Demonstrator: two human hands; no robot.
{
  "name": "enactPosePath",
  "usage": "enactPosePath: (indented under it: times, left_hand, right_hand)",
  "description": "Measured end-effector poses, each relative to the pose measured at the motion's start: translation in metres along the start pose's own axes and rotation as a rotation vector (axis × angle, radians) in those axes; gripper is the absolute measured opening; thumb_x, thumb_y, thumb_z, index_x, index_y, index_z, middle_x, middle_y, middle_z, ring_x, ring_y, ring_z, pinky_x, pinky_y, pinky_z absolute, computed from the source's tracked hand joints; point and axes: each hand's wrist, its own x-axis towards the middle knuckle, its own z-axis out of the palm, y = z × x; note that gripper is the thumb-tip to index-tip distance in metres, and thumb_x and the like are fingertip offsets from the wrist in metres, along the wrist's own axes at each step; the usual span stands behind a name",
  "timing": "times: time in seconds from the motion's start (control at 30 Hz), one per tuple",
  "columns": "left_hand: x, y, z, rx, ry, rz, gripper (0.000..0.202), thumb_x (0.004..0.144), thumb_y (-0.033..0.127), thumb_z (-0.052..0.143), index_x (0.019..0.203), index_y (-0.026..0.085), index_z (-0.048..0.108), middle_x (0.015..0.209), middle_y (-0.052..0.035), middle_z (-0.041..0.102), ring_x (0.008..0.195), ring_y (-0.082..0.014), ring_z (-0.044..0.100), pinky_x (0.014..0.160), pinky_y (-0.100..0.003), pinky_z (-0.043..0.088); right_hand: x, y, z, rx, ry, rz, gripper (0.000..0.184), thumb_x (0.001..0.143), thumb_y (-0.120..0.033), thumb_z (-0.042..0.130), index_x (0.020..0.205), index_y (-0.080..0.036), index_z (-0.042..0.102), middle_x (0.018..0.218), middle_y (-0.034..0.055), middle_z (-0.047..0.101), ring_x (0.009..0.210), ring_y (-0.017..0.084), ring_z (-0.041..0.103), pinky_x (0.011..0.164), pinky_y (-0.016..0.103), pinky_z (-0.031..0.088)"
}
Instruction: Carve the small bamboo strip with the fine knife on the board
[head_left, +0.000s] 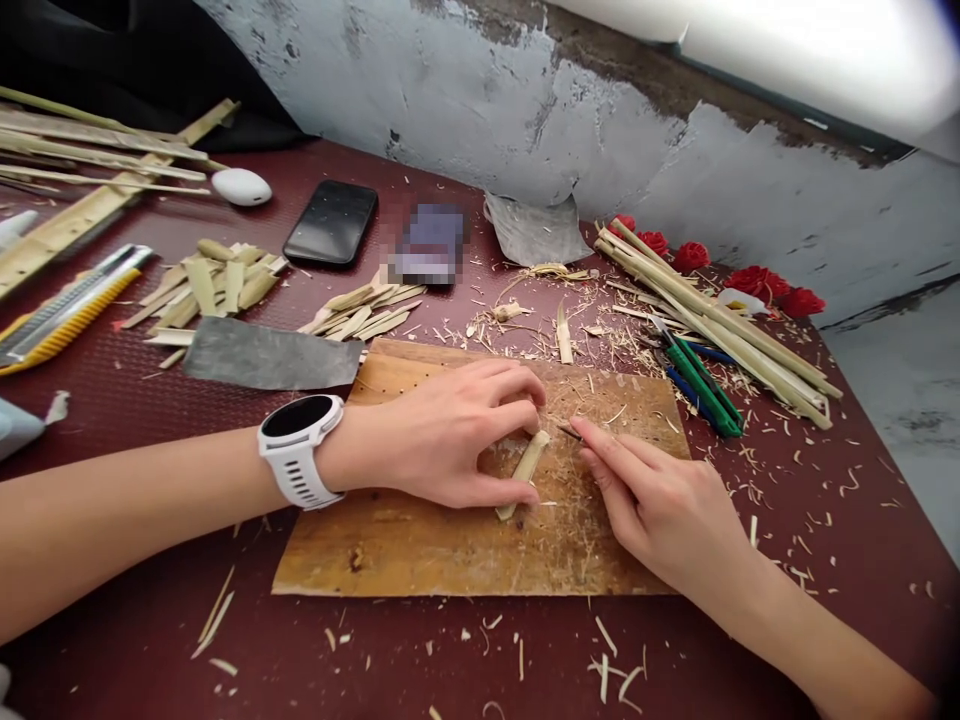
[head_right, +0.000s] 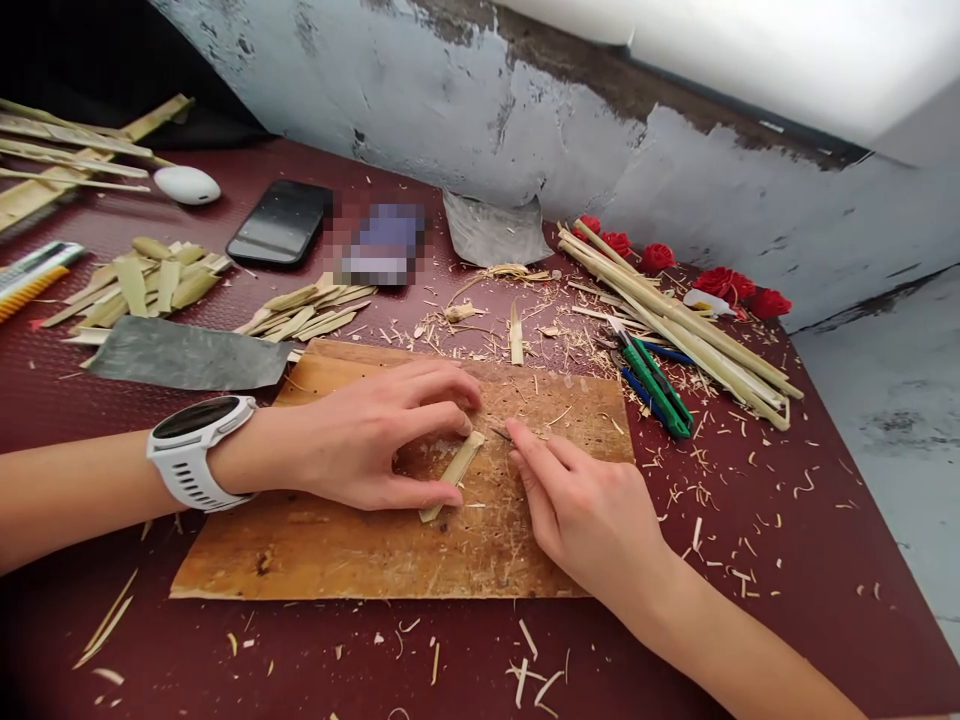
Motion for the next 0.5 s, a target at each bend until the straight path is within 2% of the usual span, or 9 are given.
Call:
enactPosePath:
  times: [0.1,0.2,0.37,0.5]
  left_hand:
    - [0.0006,0.0017,-0.002,-0.028,-0.014,0.053,0.027,0.095,0.035,0.068,0.115,0.017,0.068,0.128,-0.0186,0.066,0.123,-0.0325,0.062,0.113,-0.055,0.052]
    - [0.0007,0.0013,-0.0032,-0.038,-0.026,0.105,0.027,0.09,0.019,0.065,0.116,0.017,0.071,0.127,-0.018,0.065,0.126,-0.0326,0.061,0.116,-0.056,0.05]
    - [-0.0007,-0.0044,-0.0026,-0.031,-0.032,0.111,0.027,0.089,0.01,0.063,0.109,0.022,0.077,0.13,-0.0159,0.063,0.126,-0.0315,0.06,0.111,-0.054,0.054]
    - [-0.0007,-0.0028,-0.0029,-0.008,0.057,0.049,0.033,0.092,0.01,0.059,0.118,0.021,0.075,0.128,-0.0175,0.065,0.12,-0.0315,0.064,0.103,-0.053,0.058]
  right_hand:
    - [0.0012,0.0012,0.0013,0.063,0.025,0.032,0.037,0.11,-0.024,0.051,0.142,-0.017,0.068,0.099,0.0051,0.082,0.069,0.013,0.074,0.054,0.026,0.045]
    - [0.0024,0.0016,0.0024,0.1,0.035,0.057,0.037,0.11,-0.023,0.052,0.143,-0.018,0.067,0.099,0.0038,0.082,0.073,0.014,0.075,0.059,0.025,0.049]
    - [0.003,0.0025,0.0038,0.134,0.056,0.077,0.037,0.109,-0.022,0.054,0.144,-0.019,0.067,0.102,0.0041,0.082,0.076,0.014,0.076,0.066,0.025,0.054]
    - [0.0022,0.0021,0.0051,0.131,0.068,0.057,0.037,0.109,-0.021,0.054,0.144,-0.018,0.066,0.1,0.0041,0.082,0.073,0.014,0.075,0.063,0.025,0.053]
